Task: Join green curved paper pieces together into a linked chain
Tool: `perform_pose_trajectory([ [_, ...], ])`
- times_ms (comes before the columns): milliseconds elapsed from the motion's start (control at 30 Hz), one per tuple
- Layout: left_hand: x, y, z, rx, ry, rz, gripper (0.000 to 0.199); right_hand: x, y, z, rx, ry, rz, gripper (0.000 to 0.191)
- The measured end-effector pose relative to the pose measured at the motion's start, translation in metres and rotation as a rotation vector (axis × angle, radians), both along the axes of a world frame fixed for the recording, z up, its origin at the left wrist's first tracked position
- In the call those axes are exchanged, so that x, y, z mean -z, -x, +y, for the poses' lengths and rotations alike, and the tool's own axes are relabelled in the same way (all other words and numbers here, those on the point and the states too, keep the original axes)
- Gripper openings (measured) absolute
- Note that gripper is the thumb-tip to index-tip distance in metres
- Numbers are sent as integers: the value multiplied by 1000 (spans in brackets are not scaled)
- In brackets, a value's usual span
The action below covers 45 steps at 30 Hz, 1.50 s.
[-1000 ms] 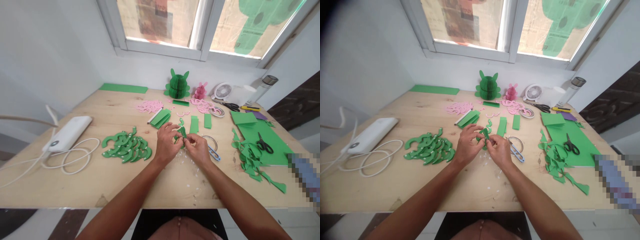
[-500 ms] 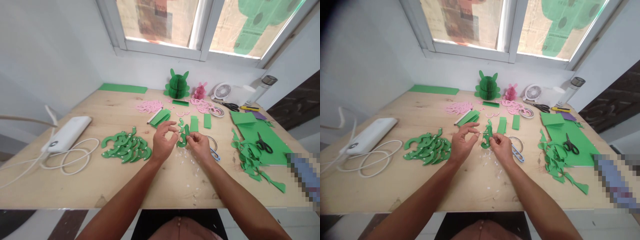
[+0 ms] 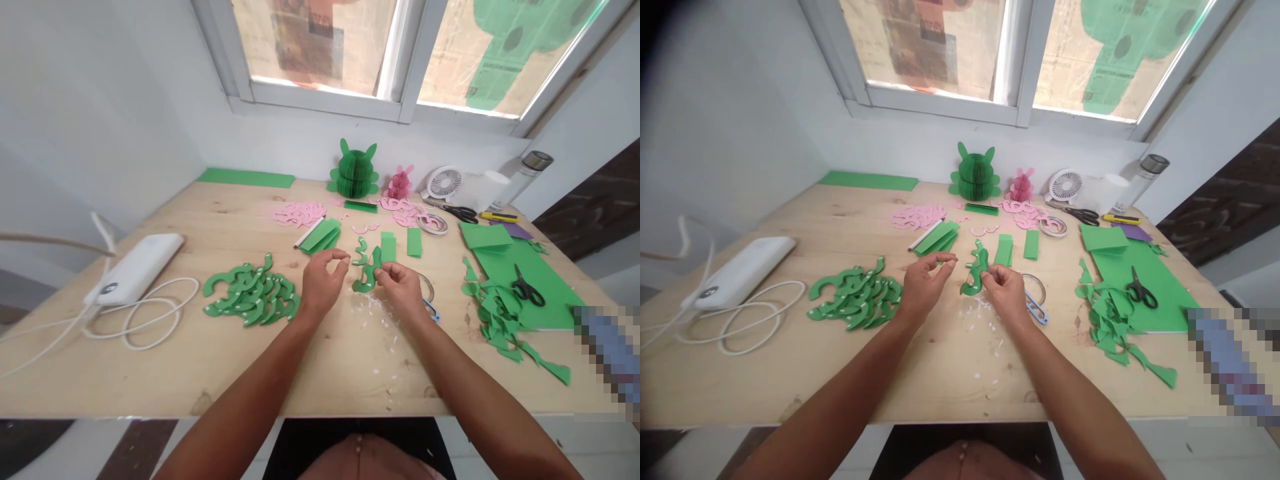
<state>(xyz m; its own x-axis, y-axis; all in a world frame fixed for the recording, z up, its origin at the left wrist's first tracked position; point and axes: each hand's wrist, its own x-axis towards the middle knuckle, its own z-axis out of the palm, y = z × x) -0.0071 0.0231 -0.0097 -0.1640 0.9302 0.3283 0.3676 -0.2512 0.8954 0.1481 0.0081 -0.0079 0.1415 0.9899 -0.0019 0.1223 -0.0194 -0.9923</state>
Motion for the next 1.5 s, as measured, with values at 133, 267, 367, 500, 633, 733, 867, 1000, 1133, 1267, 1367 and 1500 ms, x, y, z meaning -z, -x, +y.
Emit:
perform_pose_trajectory([
  [133, -1, -2, 0, 173, 106, -104, 21, -3, 1, -1, -24, -3, 24, 24],
  [267, -3, -7, -3, 301, 218, -298, 24, -3, 0, -2, -61, -7, 46, 23],
  [367, -6, -9, -7, 289, 185, -313, 26, -2, 0, -2, -48, 1, 42, 22],
  [500, -12, -9, -14, 162, -60, -73, 16, -2, -1, -2, -24, -2, 38, 22],
  [633, -12, -12, -19, 237, -82, 79, 44, -3, -1, -1, 3, -5, 42, 22],
  [733, -9, -14, -20, 304, 18, 113, 66, -4, -1, -2, 18, -2, 55, 23],
  [867, -5, -15, -18, 370, 119, -3, 63, -6, -1, -2, 17, -11, 47, 23],
  [1000, -2, -16, -15, 401, 166, -169, 62, -5, 0, -2, 2, -14, 32, 23],
  [1133, -2, -18, -13, 398, 218, -289, 64, -4, 1, -2, -25, -14, 40, 23],
  [1267, -2, -17, -12, 374, 236, -342, 62, -6, 1, -3, -66, -22, 15, 24],
  [1367, -2, -17, -11, 338, 233, -359, 62, -7, 2, -4, -91, -3, -22, 22],
  [1500, -4, -17, -12, 315, 222, -355, 61, -5, 3, -4, -114, 13, -40, 21],
])
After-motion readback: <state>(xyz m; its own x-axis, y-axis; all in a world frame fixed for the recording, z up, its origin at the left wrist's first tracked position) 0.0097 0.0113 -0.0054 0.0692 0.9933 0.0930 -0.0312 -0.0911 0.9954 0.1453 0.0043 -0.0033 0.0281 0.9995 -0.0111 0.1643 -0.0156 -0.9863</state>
